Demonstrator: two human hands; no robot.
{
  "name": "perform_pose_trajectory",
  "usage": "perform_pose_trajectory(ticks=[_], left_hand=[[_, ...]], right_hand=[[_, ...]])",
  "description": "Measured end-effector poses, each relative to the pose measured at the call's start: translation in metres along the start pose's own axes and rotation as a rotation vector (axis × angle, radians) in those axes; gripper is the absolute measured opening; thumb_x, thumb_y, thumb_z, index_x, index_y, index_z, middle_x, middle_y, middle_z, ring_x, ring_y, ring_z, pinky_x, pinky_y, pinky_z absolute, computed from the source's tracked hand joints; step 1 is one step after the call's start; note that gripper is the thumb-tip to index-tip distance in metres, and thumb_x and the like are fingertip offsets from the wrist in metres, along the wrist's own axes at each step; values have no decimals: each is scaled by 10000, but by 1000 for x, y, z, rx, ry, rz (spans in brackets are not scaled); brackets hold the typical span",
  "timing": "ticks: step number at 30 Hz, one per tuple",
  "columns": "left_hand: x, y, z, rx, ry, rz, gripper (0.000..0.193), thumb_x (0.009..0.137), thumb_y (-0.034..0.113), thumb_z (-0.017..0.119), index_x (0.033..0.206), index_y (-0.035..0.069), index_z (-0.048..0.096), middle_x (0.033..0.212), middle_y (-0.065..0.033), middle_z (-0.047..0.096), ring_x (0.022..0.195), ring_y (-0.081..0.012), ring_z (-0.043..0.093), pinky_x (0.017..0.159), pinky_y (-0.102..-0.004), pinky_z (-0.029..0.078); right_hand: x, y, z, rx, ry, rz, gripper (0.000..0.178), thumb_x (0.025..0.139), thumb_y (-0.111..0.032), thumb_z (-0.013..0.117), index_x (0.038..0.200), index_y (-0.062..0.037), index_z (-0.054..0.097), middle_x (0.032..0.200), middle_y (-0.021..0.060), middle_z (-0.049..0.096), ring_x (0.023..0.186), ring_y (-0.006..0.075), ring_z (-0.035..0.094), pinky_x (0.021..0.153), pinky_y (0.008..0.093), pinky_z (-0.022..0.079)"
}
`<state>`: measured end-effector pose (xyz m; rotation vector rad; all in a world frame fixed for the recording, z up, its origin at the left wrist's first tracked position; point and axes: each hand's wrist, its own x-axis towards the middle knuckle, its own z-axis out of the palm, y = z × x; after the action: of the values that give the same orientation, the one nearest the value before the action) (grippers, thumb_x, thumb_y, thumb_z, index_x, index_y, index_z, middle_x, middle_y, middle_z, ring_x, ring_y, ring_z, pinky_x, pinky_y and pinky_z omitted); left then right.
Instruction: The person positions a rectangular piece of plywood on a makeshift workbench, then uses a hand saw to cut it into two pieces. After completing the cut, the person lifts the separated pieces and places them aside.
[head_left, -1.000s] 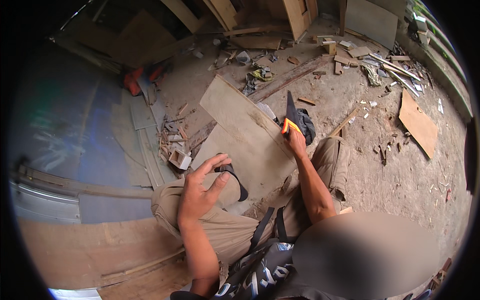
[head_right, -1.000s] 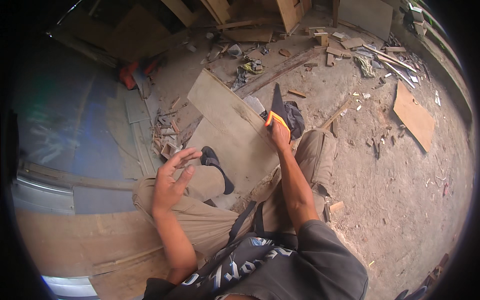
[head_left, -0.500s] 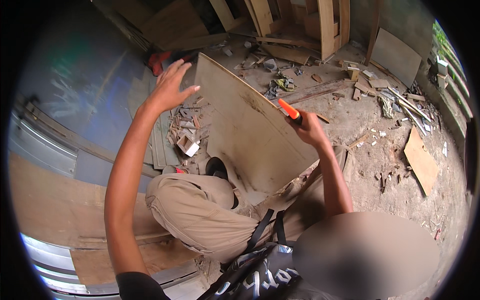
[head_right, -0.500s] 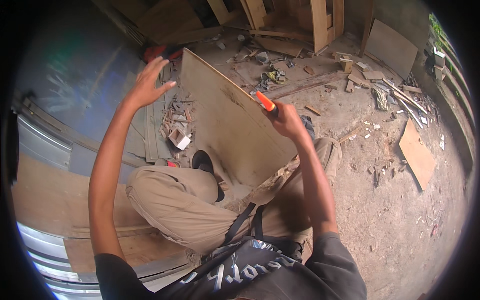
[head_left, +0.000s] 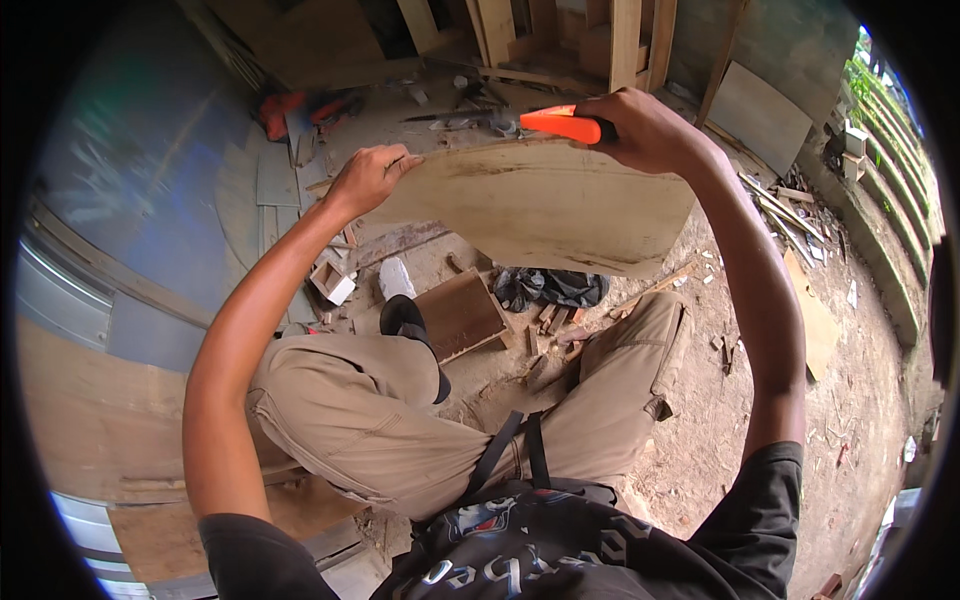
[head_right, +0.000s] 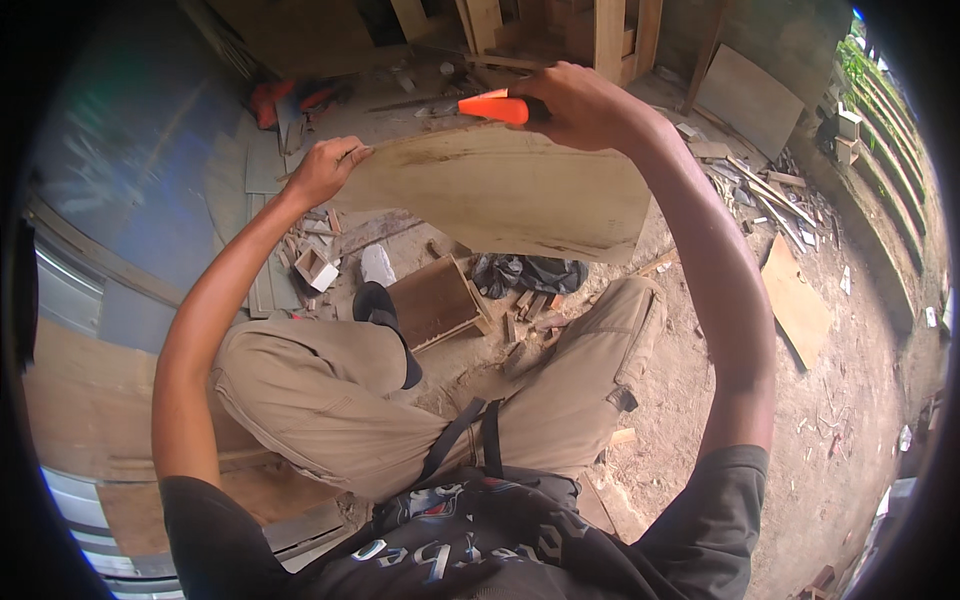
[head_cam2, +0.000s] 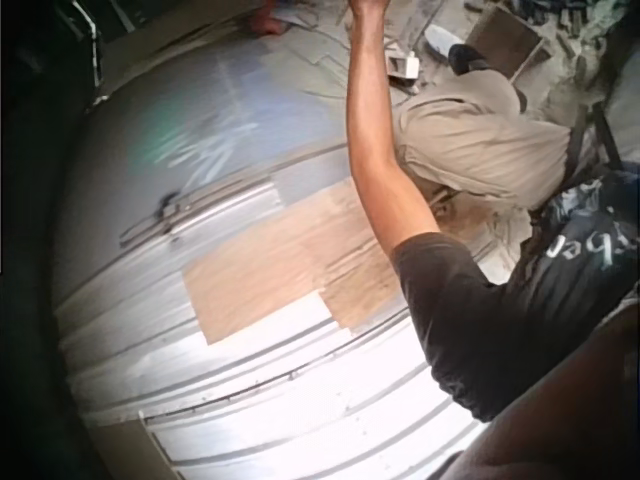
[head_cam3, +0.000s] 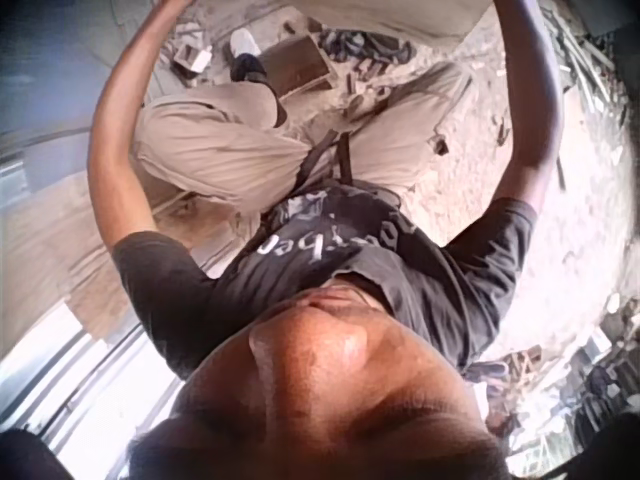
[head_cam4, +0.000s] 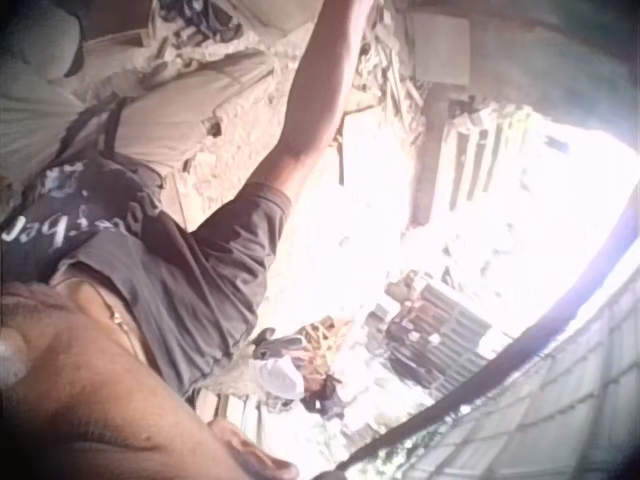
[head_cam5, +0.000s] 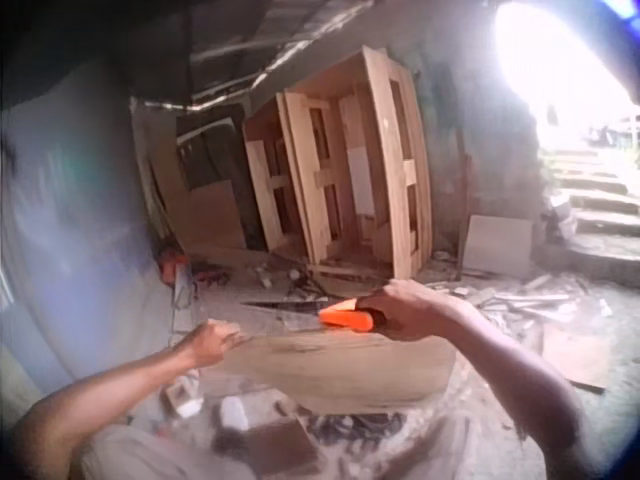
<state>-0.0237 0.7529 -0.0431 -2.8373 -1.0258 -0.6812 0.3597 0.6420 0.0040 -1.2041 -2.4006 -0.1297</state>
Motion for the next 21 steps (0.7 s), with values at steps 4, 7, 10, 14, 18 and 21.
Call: perform_pose_trajectory(ticks=[4, 7, 10, 14, 18, 21], left_hand=[[17, -4, 41, -51, 196, -40, 392, 968, 386, 577, 852, 15, 627, 789, -181, 653, 816, -410, 614, 732, -478, 433], [39, -15, 72, 102, 282, -76, 421, 966, 428, 564, 812, 42, 633, 774, -158, 660, 791, -385, 622, 751, -462, 424], [45, -49, 95, 218, 387, -135, 438, 966, 448, 561, 801, 47, 621, 745, -152, 641, 745, -394, 614, 694, -465, 413], [58, -43, 130, 99, 103, -330, 553, 948, 575, 503, 836, 51, 641, 841, -211, 666, 831, -404, 645, 727, -484, 476], [9, -66, 190, 135, 131, -282, 537, 944, 566, 521, 933, 57, 692, 905, -182, 693, 961, -372, 638, 855, -473, 456], [3, -48, 210, 86, -48, -350, 500, 946, 516, 557, 964, 35, 696, 950, -193, 690, 1017, -379, 613, 930, -502, 423]], right_hand=[[-3, 23, 1, -18, 252, 63, 342, 850, -103, 664, 1190, -105, 630, 965, 128, 706, 882, 379, 651, 778, 460, 524], [-15, 10, -11, -60, 401, 256, 324, 935, -232, 670, 1192, -44, 617, 850, 150, 704, 745, 286, 684, 686, 340, 535], [-29, 8, 21, 39, 694, 299, 269, 932, -235, 659, 1161, -95, 637, 764, 153, 670, 727, 362, 650, 666, 403, 510], [-100, -3, 51, 433, 847, 384, 238, 932, -170, 689, 1117, -24, 653, 829, 43, 710, 702, 148, 658, 661, 267, 506], [-142, -47, 108, 617, 723, 610, 250, 941, -134, 677, 1131, 24, 638, 920, 72, 713, 748, 88, 631, 681, 239, 503], [-174, -56, 150, 824, 652, 695, 294, 950, -102, 658, 1219, 13, 625, 987, 73, 711, 836, 89, 632, 761, 246, 514]])
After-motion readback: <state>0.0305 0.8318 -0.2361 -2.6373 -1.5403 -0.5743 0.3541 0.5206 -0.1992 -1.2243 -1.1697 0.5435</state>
